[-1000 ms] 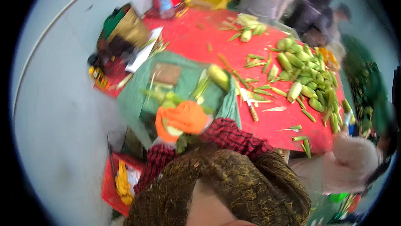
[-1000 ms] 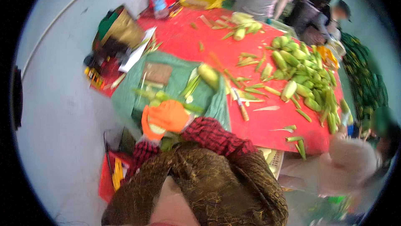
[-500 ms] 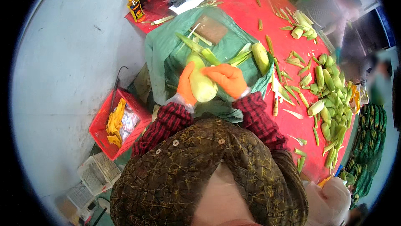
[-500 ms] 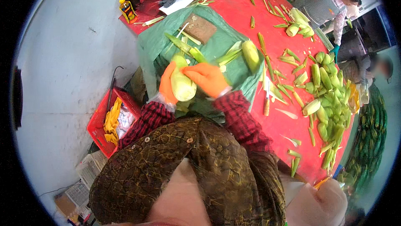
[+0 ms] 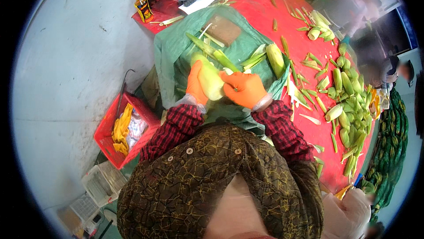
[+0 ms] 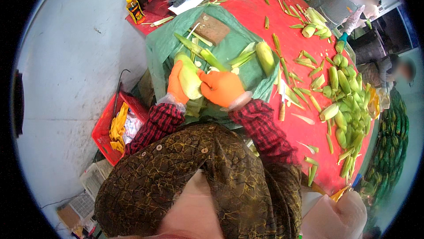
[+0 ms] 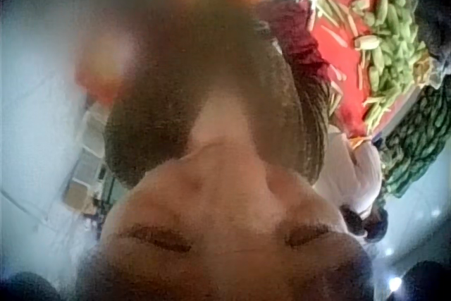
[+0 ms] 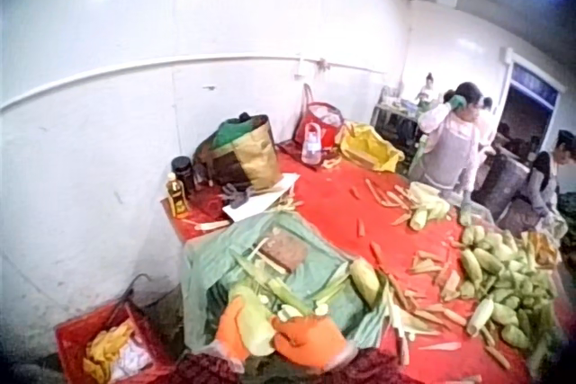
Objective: The person peels husks from corn cobs by hand and with a knife, then places the cleaned cobs into a plastic crate.
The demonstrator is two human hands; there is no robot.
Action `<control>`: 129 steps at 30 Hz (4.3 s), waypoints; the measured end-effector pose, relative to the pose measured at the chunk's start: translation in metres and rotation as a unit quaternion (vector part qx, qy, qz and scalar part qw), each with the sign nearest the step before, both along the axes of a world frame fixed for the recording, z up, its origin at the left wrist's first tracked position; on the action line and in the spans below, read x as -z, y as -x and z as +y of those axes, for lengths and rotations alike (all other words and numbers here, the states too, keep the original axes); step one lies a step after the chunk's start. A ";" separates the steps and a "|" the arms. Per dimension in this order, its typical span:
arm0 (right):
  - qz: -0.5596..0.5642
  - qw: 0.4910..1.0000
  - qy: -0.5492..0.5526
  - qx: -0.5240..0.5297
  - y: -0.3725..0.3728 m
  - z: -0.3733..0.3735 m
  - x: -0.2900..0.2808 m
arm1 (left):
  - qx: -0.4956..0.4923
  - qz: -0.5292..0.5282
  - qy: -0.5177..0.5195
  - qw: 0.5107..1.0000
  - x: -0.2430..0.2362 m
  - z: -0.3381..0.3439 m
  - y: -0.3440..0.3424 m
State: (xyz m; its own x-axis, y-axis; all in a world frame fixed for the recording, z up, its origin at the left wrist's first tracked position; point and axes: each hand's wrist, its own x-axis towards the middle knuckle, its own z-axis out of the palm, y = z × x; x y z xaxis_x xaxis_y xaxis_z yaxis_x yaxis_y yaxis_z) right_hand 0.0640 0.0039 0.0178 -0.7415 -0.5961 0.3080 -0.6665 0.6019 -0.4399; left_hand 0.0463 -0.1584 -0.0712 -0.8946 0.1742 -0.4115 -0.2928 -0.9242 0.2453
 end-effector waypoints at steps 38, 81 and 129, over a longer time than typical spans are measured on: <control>-0.247 0.914 0.162 0.279 -0.013 0.000 0.038 | 0.155 0.245 0.414 0.863 -0.010 0.004 0.014; -0.347 0.730 0.581 0.097 -0.011 0.071 0.080 | 0.099 0.323 0.608 0.719 -0.030 0.012 0.020; -0.257 0.795 0.548 0.023 -0.026 0.061 0.046 | 0.036 0.539 0.602 0.588 -0.083 0.051 -0.011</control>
State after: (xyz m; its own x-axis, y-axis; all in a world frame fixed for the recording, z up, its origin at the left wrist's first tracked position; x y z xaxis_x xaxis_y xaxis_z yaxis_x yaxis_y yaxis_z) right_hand 0.0897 0.0652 -0.0277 -0.9506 -0.1473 0.2734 -0.2173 -0.3136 -0.9244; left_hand 0.0572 -0.1079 0.0121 -0.7570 0.3901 0.5243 0.6050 0.1151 0.7878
